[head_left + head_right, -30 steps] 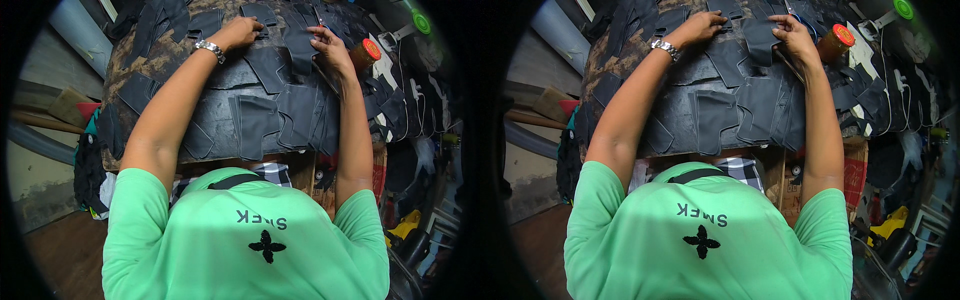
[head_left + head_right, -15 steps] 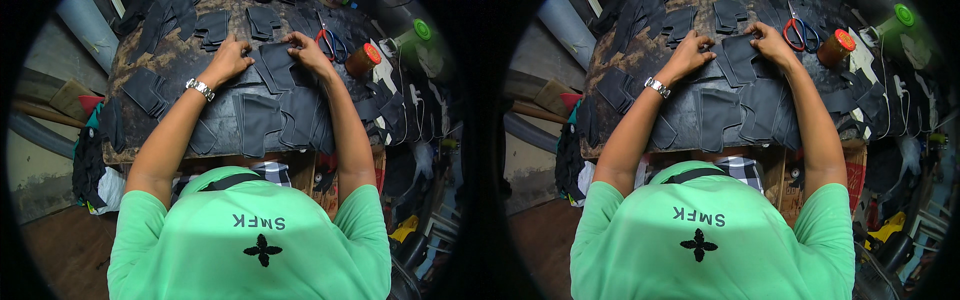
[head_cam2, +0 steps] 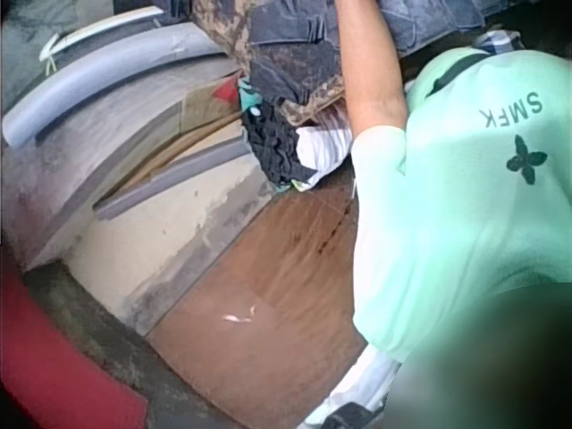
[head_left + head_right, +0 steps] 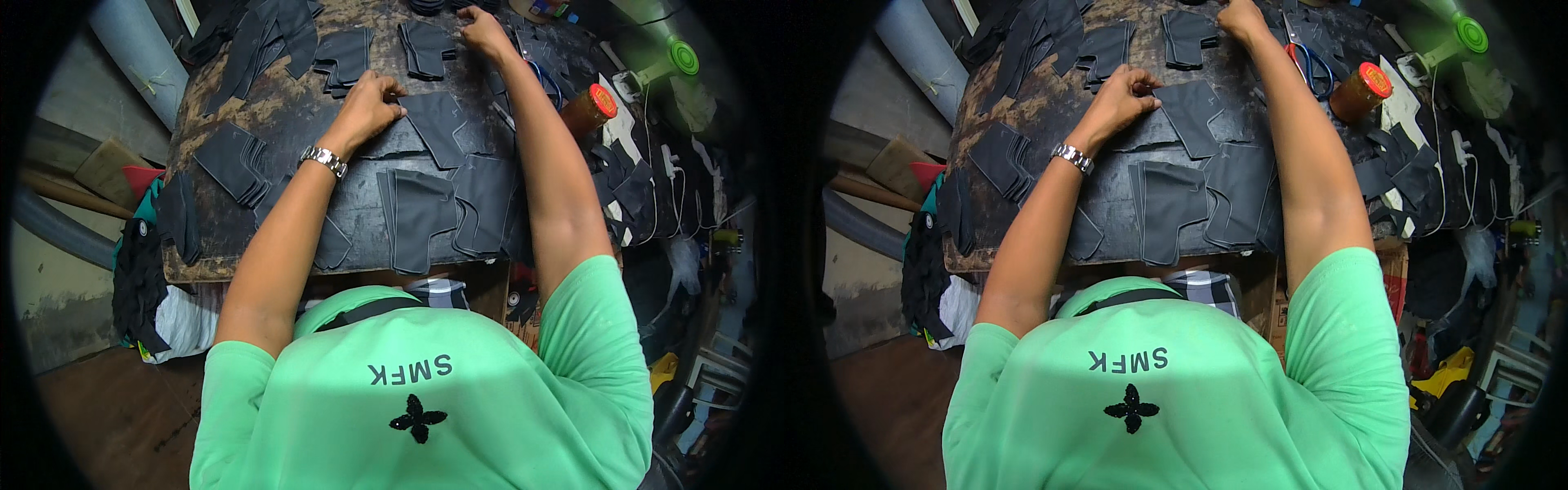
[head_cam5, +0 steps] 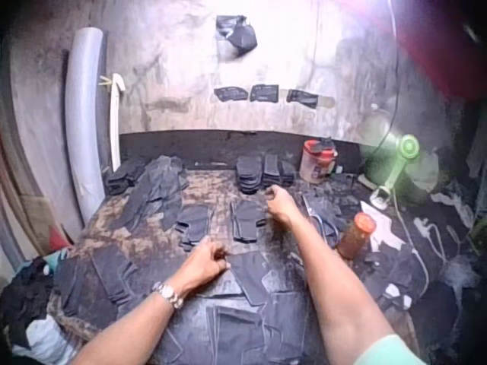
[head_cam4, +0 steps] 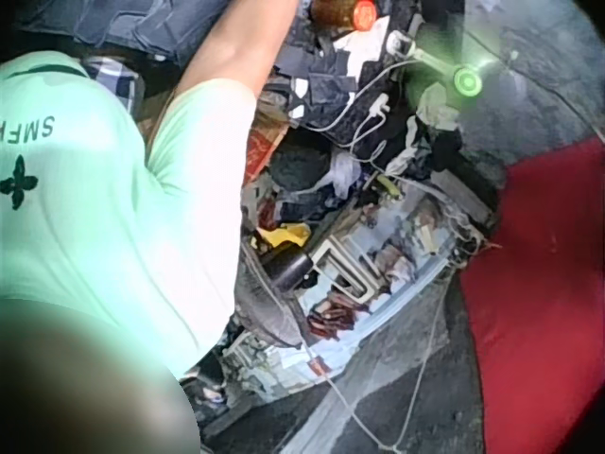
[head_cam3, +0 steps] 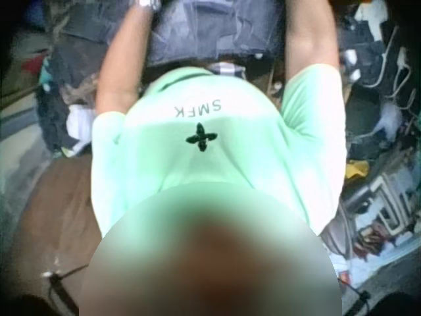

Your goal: The person sorts and stacks black leather pieces on a workbench, occasionally using a marker to write on them. They handle the pieces one at a time, aligning and stacking them into neat piles.

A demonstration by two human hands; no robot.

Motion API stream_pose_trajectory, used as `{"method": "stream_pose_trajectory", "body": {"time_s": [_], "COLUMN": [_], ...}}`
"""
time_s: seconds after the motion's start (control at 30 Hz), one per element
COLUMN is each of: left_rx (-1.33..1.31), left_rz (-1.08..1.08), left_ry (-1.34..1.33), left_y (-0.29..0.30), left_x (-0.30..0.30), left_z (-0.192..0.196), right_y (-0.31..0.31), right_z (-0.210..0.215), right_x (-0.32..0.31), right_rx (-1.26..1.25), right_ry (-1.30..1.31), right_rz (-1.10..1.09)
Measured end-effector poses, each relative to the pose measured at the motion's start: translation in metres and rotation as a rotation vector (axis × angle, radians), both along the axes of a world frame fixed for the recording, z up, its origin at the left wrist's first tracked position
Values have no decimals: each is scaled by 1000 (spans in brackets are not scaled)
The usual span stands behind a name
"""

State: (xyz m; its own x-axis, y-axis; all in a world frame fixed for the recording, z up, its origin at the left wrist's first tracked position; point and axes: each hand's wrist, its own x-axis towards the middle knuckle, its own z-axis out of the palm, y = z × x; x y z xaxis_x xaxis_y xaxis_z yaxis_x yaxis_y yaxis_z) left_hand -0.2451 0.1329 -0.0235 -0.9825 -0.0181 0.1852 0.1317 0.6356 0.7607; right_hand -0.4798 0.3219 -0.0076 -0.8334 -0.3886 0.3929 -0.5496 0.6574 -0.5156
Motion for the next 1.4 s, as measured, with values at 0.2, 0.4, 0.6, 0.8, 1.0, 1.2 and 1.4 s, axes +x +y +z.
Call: {"method": "stream_pose_trajectory", "body": {"time_s": [0.2,0.4,0.6,0.8,1.0,1.2,1.4], "left_rx": [85,44,-87,-546,-638,-684,-686], "left_rz": [7,42,60,-113,-107,-122,-89], "left_ry": [-45,-35,237,-197,-390,-365,6], "left_y": [3,7,6,10,7,17,19], "left_x": [1,3,-45,-109,-113,-121,-79], "left_z": [6,12,29,32,23,17,18], "right_y": [33,36,36,49,64,70,63], "right_z": [8,4,-4,-12,-10,-7,-4], "right_x": [84,150,153,144,133,132,131], "right_rx": [242,134,-124,-384,-608,-595,-378], "right_ry": [-508,-414,-448,-476,-608,-677,-486], "right_rz": [290,265,157,124,50,28,50]}}
